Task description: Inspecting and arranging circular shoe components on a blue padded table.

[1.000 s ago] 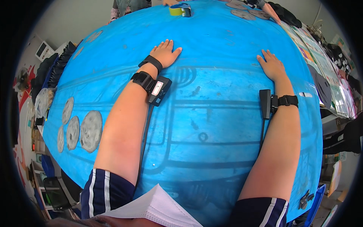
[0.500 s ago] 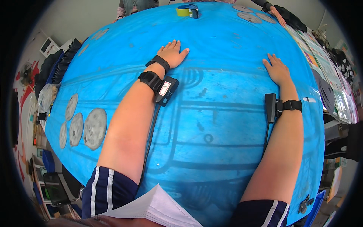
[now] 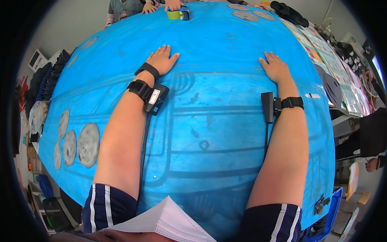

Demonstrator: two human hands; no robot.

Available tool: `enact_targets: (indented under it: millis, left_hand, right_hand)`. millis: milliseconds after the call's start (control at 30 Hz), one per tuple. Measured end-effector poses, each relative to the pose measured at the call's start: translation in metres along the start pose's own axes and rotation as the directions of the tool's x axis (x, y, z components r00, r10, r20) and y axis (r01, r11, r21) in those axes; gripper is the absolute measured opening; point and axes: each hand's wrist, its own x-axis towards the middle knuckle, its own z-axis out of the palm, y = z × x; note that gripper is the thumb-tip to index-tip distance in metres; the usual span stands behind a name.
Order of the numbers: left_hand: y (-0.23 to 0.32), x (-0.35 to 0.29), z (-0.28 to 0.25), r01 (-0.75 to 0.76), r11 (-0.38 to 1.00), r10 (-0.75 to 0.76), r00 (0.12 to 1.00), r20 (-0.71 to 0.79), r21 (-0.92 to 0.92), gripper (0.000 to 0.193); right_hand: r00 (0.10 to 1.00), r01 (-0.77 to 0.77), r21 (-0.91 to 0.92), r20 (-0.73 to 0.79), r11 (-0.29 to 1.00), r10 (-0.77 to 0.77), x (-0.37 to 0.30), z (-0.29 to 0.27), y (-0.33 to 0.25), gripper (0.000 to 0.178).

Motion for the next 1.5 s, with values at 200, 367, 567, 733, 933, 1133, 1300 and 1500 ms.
enact_targets:
  millis: [200,367,567,733,933,1133,1300,1500]
  left_hand:
    - [0.000,0.001,0.000,-0.001,1.000,0.001,1.000,0.003,0.005,0.073]
    - [-0.001,0.003,0.003,-0.004,1.000,0.004,1.000,-0.019,0.008,0.075]
    - [-0.002,0.003,0.004,-0.009,1.000,0.009,1.000,-0.021,0.011,0.075]
    - [-0.001,0.001,0.001,-0.003,1.000,0.003,1.000,-0.010,0.006,0.073]
    - [-0.004,0.007,0.007,-0.028,0.999,0.030,0.997,-0.066,0.021,0.074]
    - [-0.005,0.008,0.012,-0.035,0.997,0.042,0.993,-0.111,0.065,0.074]
    - [-0.001,0.003,0.005,-0.099,0.990,0.119,0.971,-0.209,0.103,0.067]
    - [0.002,0.003,0.005,-0.146,0.989,0.146,0.985,-0.091,0.005,0.065]
  right_hand:
    - [1.000,-0.023,-0.015,0.003,1.000,0.023,-0.001,-0.002,-0.002,0.062]
    - [1.000,-0.029,-0.004,-0.005,1.000,0.029,-0.002,0.000,-0.003,0.062]
    - [1.000,-0.022,0.011,0.001,1.000,0.022,0.004,0.004,0.003,0.063]
    - [0.994,-0.011,-0.077,-0.105,0.997,0.003,-0.004,-0.007,-0.008,0.062]
    - [0.854,0.334,0.294,-0.496,0.895,-0.156,-0.010,-0.069,-0.072,0.057]
    - [0.850,0.390,0.165,-0.442,0.906,-0.285,-0.018,-0.043,-0.130,0.059]
    - [0.896,0.375,-0.038,-0.243,0.926,-0.373,-0.017,0.003,-0.114,0.057]
    - [0.942,0.334,0.058,-0.038,0.941,-0.332,-0.009,0.007,-0.100,0.062]
